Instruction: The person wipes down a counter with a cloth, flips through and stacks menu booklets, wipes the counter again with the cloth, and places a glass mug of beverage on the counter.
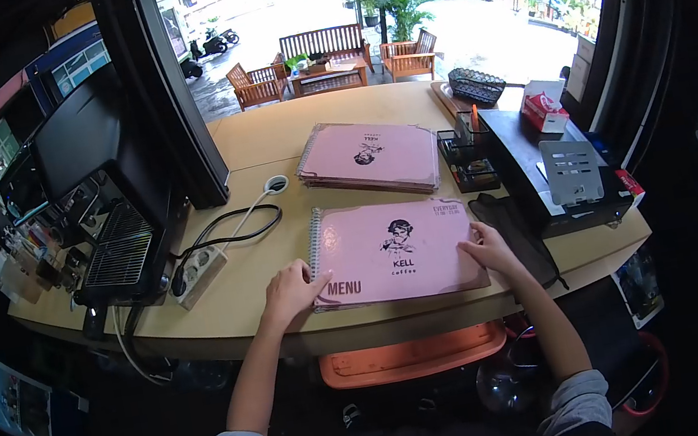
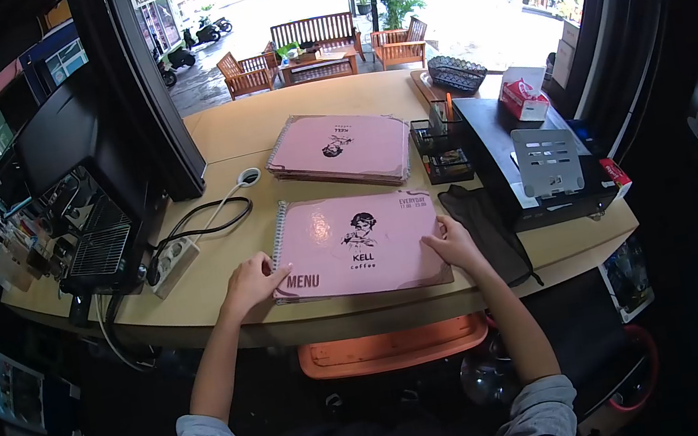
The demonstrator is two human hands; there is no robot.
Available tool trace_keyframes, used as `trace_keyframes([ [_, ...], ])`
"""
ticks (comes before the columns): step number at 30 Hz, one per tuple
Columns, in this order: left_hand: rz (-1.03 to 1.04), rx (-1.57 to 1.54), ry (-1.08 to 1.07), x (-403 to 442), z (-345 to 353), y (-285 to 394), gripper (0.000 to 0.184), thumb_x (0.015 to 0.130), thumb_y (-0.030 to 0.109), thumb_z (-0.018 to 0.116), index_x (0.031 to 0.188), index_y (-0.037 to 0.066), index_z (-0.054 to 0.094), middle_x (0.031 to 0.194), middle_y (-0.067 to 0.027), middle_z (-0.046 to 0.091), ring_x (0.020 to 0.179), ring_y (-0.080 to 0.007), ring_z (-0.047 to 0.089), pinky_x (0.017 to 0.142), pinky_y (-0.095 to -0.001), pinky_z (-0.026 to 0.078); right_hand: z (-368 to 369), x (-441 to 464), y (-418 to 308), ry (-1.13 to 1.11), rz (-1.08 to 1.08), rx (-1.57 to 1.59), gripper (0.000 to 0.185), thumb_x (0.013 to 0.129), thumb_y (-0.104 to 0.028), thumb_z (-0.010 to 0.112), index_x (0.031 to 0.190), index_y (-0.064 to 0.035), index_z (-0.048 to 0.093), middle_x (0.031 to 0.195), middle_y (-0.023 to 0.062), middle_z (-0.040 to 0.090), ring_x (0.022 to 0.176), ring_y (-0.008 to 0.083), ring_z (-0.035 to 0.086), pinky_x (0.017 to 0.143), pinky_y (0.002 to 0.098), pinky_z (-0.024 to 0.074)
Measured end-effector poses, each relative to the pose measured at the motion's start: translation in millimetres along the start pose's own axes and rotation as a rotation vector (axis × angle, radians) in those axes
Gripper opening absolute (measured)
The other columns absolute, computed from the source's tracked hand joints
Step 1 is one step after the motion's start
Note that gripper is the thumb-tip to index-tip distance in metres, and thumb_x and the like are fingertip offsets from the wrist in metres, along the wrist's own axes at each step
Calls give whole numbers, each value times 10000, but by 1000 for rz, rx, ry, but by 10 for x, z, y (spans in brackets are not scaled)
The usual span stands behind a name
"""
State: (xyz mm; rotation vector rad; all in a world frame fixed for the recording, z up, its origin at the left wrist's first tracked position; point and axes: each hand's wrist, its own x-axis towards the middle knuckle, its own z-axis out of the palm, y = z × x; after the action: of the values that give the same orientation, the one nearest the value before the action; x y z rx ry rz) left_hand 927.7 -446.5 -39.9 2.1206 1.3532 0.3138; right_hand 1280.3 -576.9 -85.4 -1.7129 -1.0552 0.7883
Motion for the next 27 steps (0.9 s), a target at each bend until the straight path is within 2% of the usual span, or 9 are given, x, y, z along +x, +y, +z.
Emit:
trace_keyframes([
  [2,53,68,152,41,78,-84,669,770,534,596,1071,-52,478,1143,-275,516,1064,-357,528,894,-401,418,65,-59,-62,122,-119,-498,513,743,-226,691,1090,104,509,1046,250,549,958,318,565,844,364,452],
  [5,82,133,235,426,451,-460,761,763,579,591,1148,-67,478,1084,-216,559,1007,-288,561,832,-363,450,181,35,83,183,-223,-666,530,766,-270,652,1092,115,491,1075,302,481,993,417,499,878,419,420],
  [9,33,181,332,696,594,-498,753,796,539,582,1206,-78,446,1101,-198,567,956,-238,585,794,-338,472,481,27,235,305,-253,-690,549,788,-314,622,1134,88,482,1073,255,458,1035,396,437,902,421,371],
  [11,-44,-623,-212,845,435,-658,739,816,484,582,1146,-158,424,1083,-251,544,968,-245,580,793,-341,481,573,-36,251,353,-263,-699,537,793,-304,620,1146,75,479,1075,252,461,1047,387,422,914,435,343],
  [12,-70,-595,-213,682,307,-447,547,880,407,533,1148,-69,498,990,-128,624,810,-153,617,716,-276,498,578,-47,261,368,-257,-660,540,794,-304,618,1158,68,473,1075,249,463,1048,382,423,915,434,341],
  [16,-222,-689,-40,514,243,-239,468,889,340,547,1140,-53,505,961,-119,625,818,-162,619,717,-287,501,538,-39,303,366,-258,-539,569,794,-307,624,1199,51,446,1106,249,458,1059,380,418,914,441,342],
  [18,-60,-997,-153,367,135,-118,503,863,332,591,1137,-70,464,1045,-145,579,939,-180,582,761,-298,493,511,6,279,373,-279,-473,582,792,-318,627,1205,46,438,1117,252,451,1073,385,406,913,453,341],
  [22,184,-960,57,47,-35,119,471,870,260,600,1213,-6,415,1101,-123,554,980,-157,558,845,-294,460,412,19,-120,169,-257,395,425,875,-171,588,1199,8,380,1056,104,525,996,145,501,871,283,398],
  [27,512,-913,270,185,-138,-6,476,855,197,626,1223,-5,402,1078,-97,556,978,-148,547,843,-282,454,449,59,-566,243,-562,352,368,875,-158,586,1128,-16,360,1038,94,506,979,139,479,875,268,381],
])
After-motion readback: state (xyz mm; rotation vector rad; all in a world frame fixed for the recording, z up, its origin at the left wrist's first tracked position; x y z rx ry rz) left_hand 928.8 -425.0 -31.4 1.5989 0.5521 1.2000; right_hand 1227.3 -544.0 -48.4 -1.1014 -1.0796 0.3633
